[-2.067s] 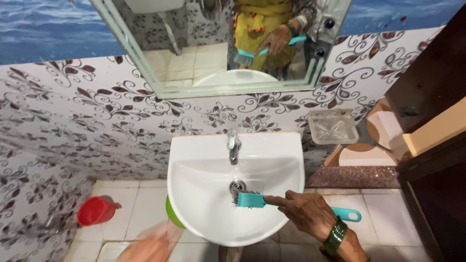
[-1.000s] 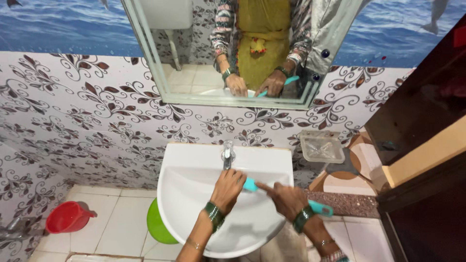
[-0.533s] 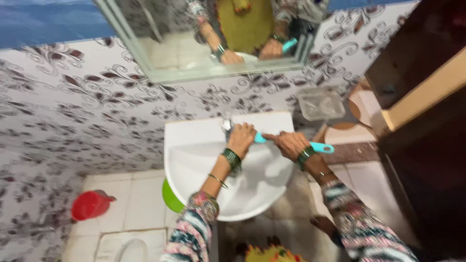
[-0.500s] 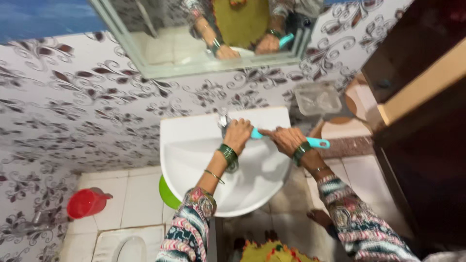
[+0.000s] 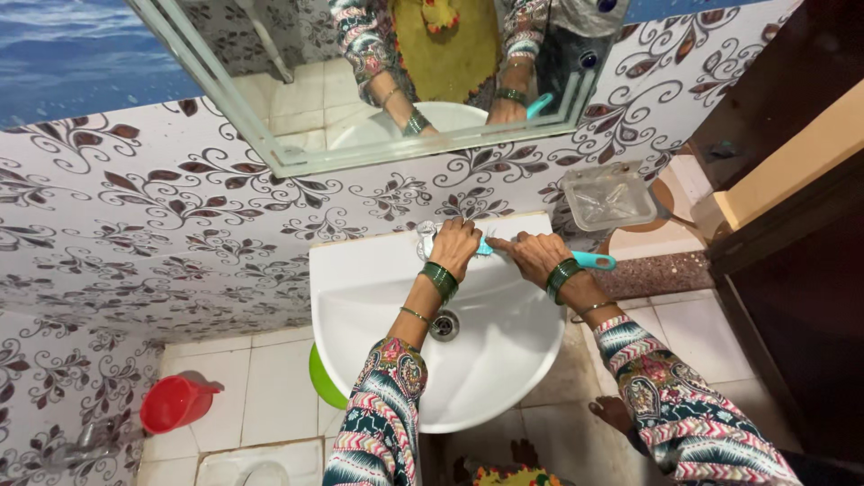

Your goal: The person scrubs the faucet and the basin of a white sink using a blue brush, then rinses the surfaces with water from the faucet.

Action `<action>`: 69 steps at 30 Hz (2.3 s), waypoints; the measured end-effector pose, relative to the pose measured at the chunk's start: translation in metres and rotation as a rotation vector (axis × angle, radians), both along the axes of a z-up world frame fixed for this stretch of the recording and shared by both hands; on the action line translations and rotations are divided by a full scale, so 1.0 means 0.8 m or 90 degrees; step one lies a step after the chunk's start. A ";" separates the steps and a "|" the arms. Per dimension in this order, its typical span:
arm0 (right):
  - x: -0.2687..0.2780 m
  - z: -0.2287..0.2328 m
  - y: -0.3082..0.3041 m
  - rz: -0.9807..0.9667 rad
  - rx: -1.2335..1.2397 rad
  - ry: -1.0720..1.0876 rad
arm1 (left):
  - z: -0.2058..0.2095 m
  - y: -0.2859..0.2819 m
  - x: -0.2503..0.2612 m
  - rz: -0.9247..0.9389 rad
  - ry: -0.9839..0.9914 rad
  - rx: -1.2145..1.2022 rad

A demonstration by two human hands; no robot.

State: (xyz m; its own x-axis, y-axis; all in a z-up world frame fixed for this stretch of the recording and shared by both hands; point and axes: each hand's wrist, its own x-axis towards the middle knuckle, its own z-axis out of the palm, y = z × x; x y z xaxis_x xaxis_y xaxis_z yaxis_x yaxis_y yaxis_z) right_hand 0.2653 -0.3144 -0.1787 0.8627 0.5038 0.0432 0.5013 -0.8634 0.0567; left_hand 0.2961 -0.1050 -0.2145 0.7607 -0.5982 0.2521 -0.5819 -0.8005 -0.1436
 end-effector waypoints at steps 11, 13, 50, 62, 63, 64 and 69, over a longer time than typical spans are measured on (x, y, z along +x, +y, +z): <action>0.011 -0.004 0.012 0.020 -0.029 0.023 | 0.000 0.017 -0.002 -0.013 0.036 0.006; 0.013 -0.003 0.018 0.024 -0.032 -0.014 | -0.002 0.020 0.003 -0.017 0.003 -0.022; 0.042 -0.001 -0.040 0.083 -0.026 0.030 | -0.074 -0.041 0.034 0.036 0.092 0.039; 0.048 -0.015 -0.051 0.063 -0.106 0.006 | -0.061 -0.057 0.036 0.009 -0.033 -0.030; 0.048 -0.016 -0.056 0.084 -0.110 -0.009 | -0.059 -0.059 0.037 0.008 -0.033 -0.028; 0.047 -0.019 -0.057 0.105 -0.113 -0.024 | -0.057 -0.060 0.039 0.027 -0.041 -0.020; 0.083 -0.029 -0.024 0.108 -0.147 -0.061 | -0.044 -0.030 0.053 0.004 -0.072 -0.070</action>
State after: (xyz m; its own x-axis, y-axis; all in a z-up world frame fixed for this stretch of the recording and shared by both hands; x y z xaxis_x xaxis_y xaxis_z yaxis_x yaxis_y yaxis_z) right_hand 0.3315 -0.3338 -0.2017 0.7630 0.6463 -0.0122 0.6203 -0.7268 0.2949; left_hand 0.3389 -0.1292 -0.2500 0.7277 -0.5576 0.3994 -0.5618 -0.8186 -0.1195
